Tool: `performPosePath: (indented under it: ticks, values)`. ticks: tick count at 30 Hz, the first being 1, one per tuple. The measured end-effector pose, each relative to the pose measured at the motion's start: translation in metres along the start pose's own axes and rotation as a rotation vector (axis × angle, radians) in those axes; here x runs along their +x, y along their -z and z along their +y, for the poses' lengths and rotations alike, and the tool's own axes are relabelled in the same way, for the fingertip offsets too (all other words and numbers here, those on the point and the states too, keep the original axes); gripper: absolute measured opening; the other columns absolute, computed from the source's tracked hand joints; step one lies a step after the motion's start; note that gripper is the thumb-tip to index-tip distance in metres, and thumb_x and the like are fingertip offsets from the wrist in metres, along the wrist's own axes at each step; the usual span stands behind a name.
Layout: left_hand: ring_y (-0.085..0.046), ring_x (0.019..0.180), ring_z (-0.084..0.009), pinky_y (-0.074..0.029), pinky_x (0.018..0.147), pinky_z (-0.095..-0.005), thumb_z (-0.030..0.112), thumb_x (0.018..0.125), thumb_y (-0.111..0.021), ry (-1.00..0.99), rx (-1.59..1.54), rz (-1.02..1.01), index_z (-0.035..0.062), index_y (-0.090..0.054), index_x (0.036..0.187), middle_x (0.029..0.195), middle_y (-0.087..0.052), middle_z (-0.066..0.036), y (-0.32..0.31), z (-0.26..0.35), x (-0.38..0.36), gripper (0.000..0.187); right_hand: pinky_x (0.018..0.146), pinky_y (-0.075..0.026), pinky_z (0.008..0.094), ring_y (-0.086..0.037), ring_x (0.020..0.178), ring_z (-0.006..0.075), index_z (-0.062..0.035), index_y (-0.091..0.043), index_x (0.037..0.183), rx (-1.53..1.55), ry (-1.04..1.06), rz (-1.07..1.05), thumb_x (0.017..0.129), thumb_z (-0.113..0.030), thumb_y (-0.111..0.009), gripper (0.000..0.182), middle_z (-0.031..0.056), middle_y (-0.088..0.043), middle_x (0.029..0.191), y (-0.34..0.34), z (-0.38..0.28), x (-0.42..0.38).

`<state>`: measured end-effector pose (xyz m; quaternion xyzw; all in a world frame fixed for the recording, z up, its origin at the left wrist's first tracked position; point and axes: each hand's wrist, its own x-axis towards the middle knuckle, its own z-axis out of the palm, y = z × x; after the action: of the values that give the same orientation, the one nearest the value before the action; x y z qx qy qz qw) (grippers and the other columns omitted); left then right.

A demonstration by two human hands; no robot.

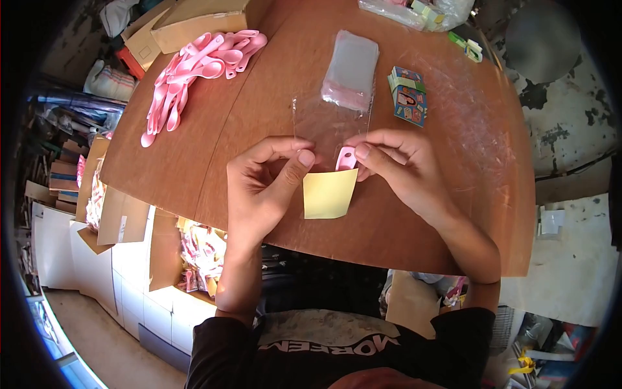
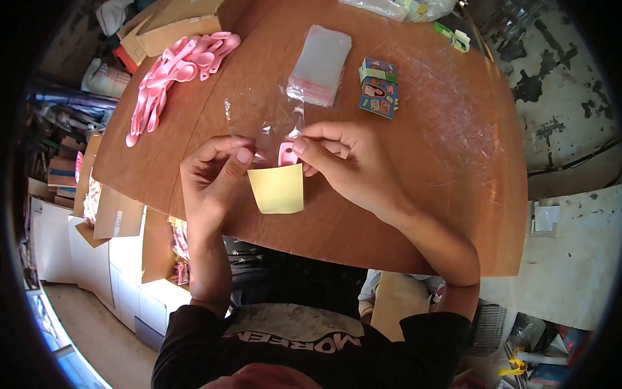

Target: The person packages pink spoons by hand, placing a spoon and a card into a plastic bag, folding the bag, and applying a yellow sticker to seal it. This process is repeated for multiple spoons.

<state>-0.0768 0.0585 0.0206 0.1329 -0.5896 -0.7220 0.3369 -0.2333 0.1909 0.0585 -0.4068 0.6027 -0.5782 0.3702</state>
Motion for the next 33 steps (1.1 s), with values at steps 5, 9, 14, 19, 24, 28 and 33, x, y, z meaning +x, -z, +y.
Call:
performPosePath:
  ticks: [5, 9, 14, 19, 24, 28, 33]
  values:
    - [-0.066, 0.081, -0.0138, -0.052, 0.073, -0.0251, 0.003, 0.087, -0.065, -0.002, 0.054, 0.012, -0.0056, -0.065, 0.100, 0.087, -0.069, -0.010, 0.004, -0.003, 0.001, 0.015, 0.073, -0.053, 0.0253, -0.064, 0.088, 0.0133, 0.0065, -0.061, 0.112, 0.046, 0.011, 0.059, 0.094, -0.013, -0.058, 0.027, 0.0120, -0.067, 0.102, -0.006, 0.014, 0.000]
    - [-0.065, 0.079, -0.0128, -0.051, 0.072, -0.0236, 0.002, 0.086, -0.067, 0.036, 0.059, 0.028, -0.0062, -0.066, 0.099, 0.086, -0.069, -0.009, 0.009, -0.005, 0.002, 0.015, 0.073, -0.053, 0.0252, -0.064, 0.088, 0.0129, 0.0059, -0.061, 0.111, 0.035, 0.039, 0.071, 0.093, -0.012, -0.059, 0.026, 0.0117, -0.067, 0.102, -0.007, 0.019, 0.001]
    - [-0.065, 0.078, -0.0118, -0.051, 0.070, -0.0220, 0.000, 0.085, -0.067, -0.081, 0.246, 0.071, -0.0066, -0.067, 0.098, 0.084, -0.069, -0.009, 0.010, -0.004, 0.000, 0.015, 0.073, -0.052, 0.0247, -0.064, 0.088, 0.0125, 0.0054, -0.062, 0.109, 0.065, 0.038, 0.033, 0.093, -0.012, -0.059, 0.024, 0.0111, -0.067, 0.100, -0.011, 0.022, 0.001]
    - [-0.064, 0.078, -0.0109, -0.050, 0.069, -0.0217, 0.000, 0.085, -0.067, -0.084, 0.315, 0.059, -0.0059, -0.067, 0.099, 0.084, -0.069, -0.009, 0.017, -0.006, 0.000, 0.015, 0.074, -0.051, 0.0242, -0.062, 0.081, 0.0102, 0.0045, -0.063, 0.107, 0.006, 0.077, 0.134, 0.092, -0.010, -0.060, 0.021, 0.0094, -0.067, 0.096, -0.016, 0.026, 0.001]
    - [-0.063, 0.079, -0.0103, -0.050, 0.071, -0.0218, -0.001, 0.085, -0.066, -0.056, 0.216, -0.010, -0.0048, -0.067, 0.101, 0.086, -0.069, -0.008, 0.026, -0.004, 0.000, 0.017, 0.073, -0.051, 0.0251, -0.061, 0.079, 0.0115, 0.0025, -0.063, 0.101, 0.022, 0.141, 0.061, 0.090, 0.000, -0.059, 0.012, 0.0074, -0.063, 0.094, -0.012, 0.035, 0.004]
    - [-0.063, 0.082, -0.0105, -0.049, 0.072, -0.0215, -0.001, 0.086, -0.065, -0.061, 0.200, -0.027, -0.0045, -0.067, 0.102, 0.090, -0.069, -0.008, 0.030, -0.005, -0.002, 0.017, 0.074, -0.051, 0.0241, -0.062, 0.080, 0.0117, 0.0044, -0.065, 0.100, 0.001, 0.213, -0.013, 0.092, -0.001, -0.057, 0.013, 0.0093, -0.066, 0.092, -0.010, 0.033, 0.006]
    - [-0.063, 0.083, -0.0116, -0.048, 0.072, -0.0227, -0.006, 0.086, -0.061, -0.112, 0.157, -0.085, -0.0049, -0.068, 0.099, 0.091, -0.068, -0.010, 0.034, -0.009, -0.001, 0.015, 0.073, -0.052, 0.0250, -0.063, 0.081, 0.0126, 0.0038, -0.066, 0.097, -0.051, 0.256, -0.076, 0.091, 0.003, -0.055, 0.012, 0.0108, -0.067, 0.095, -0.003, 0.036, 0.010]
